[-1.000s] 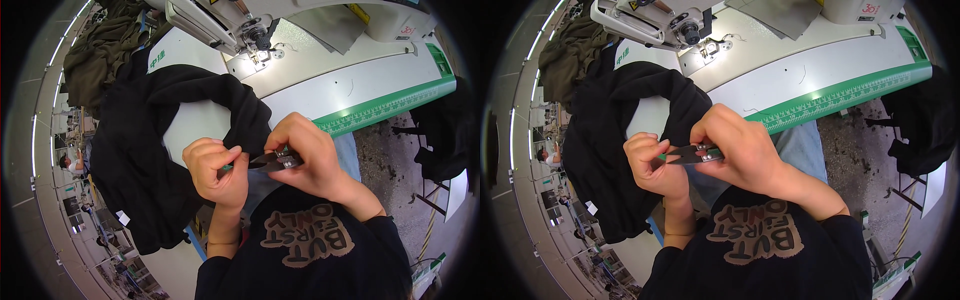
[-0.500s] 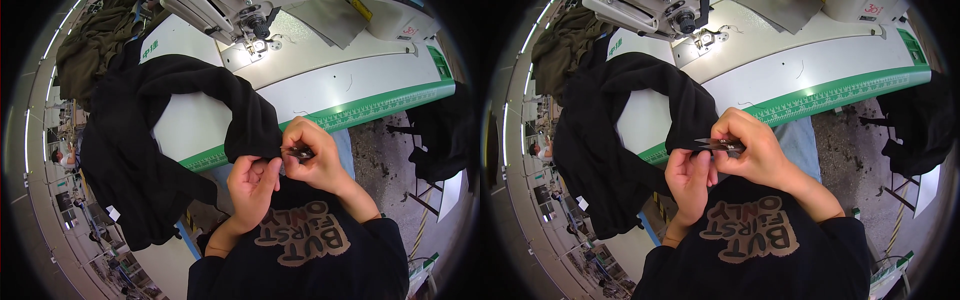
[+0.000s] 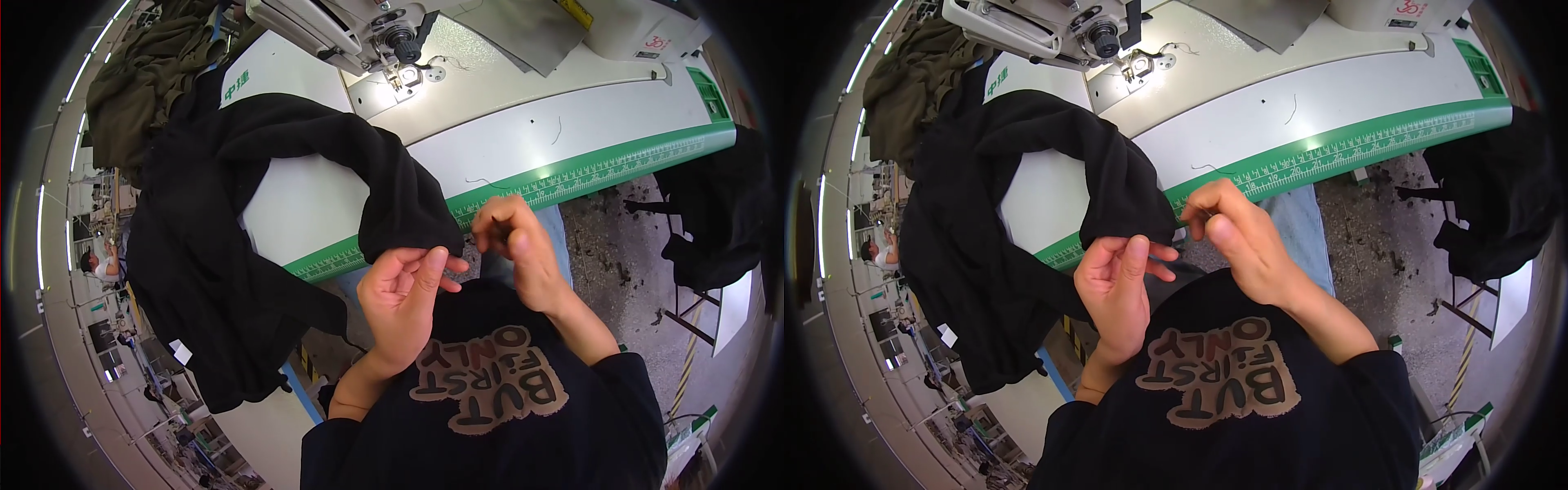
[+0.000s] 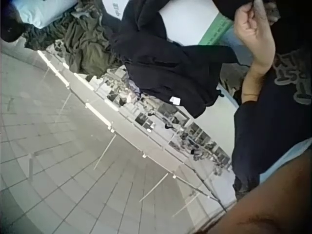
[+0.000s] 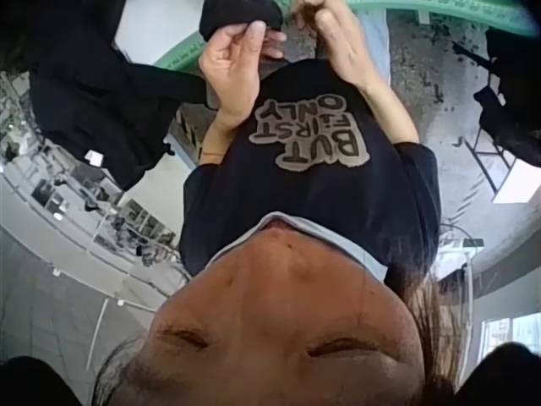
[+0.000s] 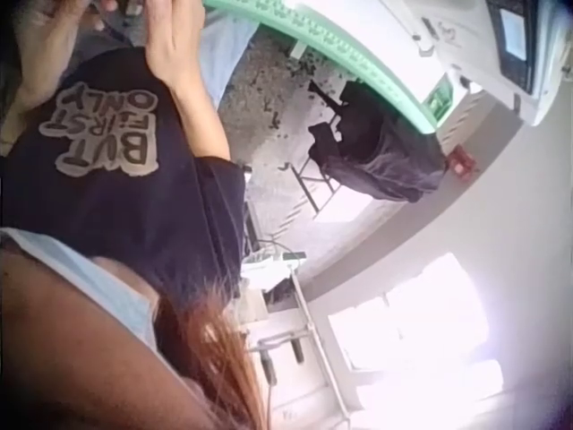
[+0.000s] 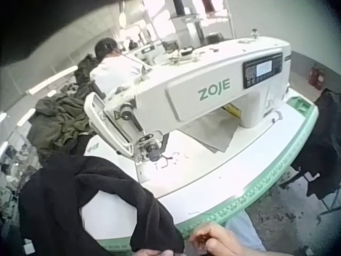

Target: Inspecting a black garment and trimming loose threads with small thread clippers at a sewing workstation.

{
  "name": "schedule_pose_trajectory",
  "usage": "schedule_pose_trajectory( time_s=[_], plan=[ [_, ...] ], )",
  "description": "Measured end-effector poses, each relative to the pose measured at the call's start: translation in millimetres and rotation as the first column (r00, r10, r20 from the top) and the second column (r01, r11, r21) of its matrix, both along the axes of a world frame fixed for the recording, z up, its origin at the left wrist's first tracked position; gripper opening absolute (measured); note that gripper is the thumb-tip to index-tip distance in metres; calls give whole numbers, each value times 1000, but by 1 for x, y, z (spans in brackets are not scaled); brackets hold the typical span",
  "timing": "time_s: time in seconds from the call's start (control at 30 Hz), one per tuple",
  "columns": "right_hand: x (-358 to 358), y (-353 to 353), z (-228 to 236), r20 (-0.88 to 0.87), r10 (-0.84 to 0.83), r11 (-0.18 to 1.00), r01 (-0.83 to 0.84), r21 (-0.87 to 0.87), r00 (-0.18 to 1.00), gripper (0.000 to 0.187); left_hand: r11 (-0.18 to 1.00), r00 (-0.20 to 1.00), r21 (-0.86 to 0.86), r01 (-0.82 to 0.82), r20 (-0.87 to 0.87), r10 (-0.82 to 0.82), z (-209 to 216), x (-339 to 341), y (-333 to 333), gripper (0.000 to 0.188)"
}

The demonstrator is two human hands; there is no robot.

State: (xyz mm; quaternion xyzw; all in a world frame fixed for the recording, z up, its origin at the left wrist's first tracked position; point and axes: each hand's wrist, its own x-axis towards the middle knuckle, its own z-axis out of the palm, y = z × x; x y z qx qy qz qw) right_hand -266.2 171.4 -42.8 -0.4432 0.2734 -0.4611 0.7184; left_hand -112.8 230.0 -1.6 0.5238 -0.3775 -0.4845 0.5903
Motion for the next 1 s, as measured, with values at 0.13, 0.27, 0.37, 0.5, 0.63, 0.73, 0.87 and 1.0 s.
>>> schedule_pose_trajectory(
  time_s=[0.13, 0.27, 0.37, 0.5, 0.63, 0.73, 0.87, 1.0],
  plan=[
    [0, -1, -11, -293, -232, 874, 66, -482, 927, 28, 1000, 997, -19, -9, -80, 7, 2, 0, -2, 11],
    [1, -2, -4, -363, -320, 787, 33, -616, 875, 26, 1000, 997, -19, -11, -77, 10, 4, -2, -4, 11],
    [1, -4, 2, -403, -353, 761, 9, -648, 844, 26, 1000, 999, -19, 6, -42, -7, 2, -1, -3, 12],
    [3, -6, 3, -408, -366, 748, 3, -664, 836, 27, 1000, 1000, -29, 11, 5, -11, 1, -1, -3, 12],
    [3, -6, 5, -421, -362, 751, -7, -661, 832, 27, 999, 997, -33, 6, 73, -3, -1, 0, -1, 10],
    [3, -7, 3, -415, -375, 725, -17, -688, 829, 26, 999, 991, -36, -5, 130, 9, -5, 1, 1, 9],
    [3, -6, 0, -388, -324, 763, -4, -646, 863, 23, 998, 979, -56, -18, 202, 29, -8, 0, 2, 9],
    [6, -3, -2, -275, -262, 878, 110, -466, 925, 18, 997, 974, -71, -4, 225, 20, -12, 0, 3, 8]
  ],
)
